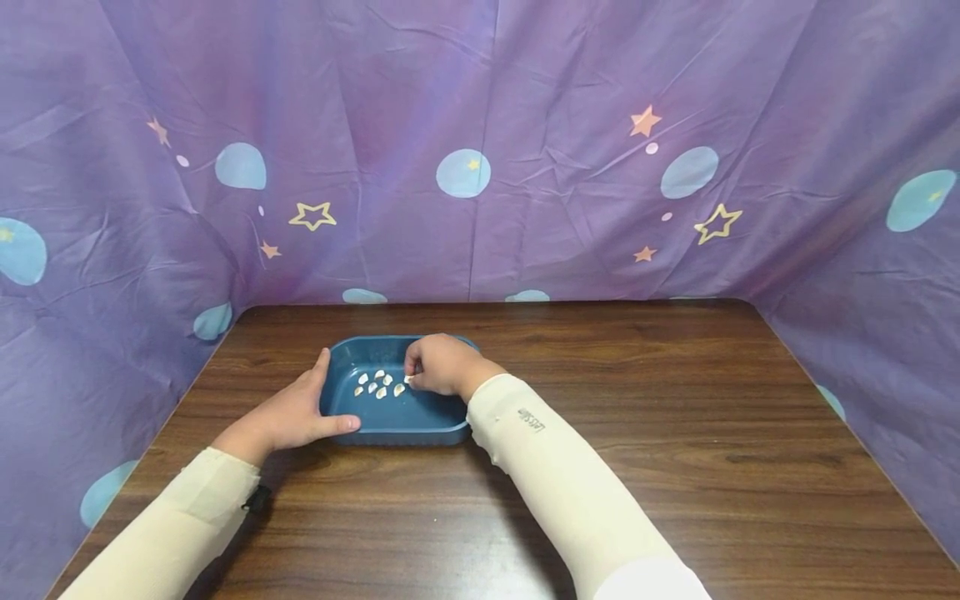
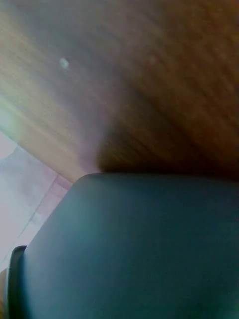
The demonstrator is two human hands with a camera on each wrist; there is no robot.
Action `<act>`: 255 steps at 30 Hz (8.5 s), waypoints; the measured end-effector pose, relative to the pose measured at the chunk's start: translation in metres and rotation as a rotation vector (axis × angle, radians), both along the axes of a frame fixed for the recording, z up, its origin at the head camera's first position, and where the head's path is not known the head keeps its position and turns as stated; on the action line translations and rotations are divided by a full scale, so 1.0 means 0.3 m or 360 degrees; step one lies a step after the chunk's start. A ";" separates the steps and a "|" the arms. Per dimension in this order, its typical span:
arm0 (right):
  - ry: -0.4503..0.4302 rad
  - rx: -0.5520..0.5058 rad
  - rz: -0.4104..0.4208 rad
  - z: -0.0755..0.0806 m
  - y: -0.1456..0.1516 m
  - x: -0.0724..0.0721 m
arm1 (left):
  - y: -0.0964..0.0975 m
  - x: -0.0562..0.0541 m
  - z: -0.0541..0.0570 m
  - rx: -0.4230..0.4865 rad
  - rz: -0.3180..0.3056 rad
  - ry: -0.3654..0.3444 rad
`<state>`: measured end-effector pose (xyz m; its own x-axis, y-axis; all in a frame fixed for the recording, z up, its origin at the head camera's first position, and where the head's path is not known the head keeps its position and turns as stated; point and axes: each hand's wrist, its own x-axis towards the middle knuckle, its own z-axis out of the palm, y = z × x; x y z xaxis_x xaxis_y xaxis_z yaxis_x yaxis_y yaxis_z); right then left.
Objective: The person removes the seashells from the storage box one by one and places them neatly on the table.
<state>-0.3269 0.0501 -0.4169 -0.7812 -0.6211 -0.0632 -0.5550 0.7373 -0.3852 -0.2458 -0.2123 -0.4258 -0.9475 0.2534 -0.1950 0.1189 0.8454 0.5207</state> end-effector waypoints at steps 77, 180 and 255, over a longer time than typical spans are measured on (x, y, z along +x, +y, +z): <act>-0.0053 -0.0346 -0.0349 0.003 0.528 0.036 | 0.006 0.003 -0.008 -0.0014 -0.0024 0.0032; -0.0068 -0.0392 -0.0096 0.006 -0.013 0.046 | 0.007 -0.002 -0.001 -0.0051 -0.0023 -0.0002; -0.0204 -0.0062 -0.0159 -0.047 -0.034 0.068 | 0.017 0.034 0.015 -0.0057 -0.0046 -0.0004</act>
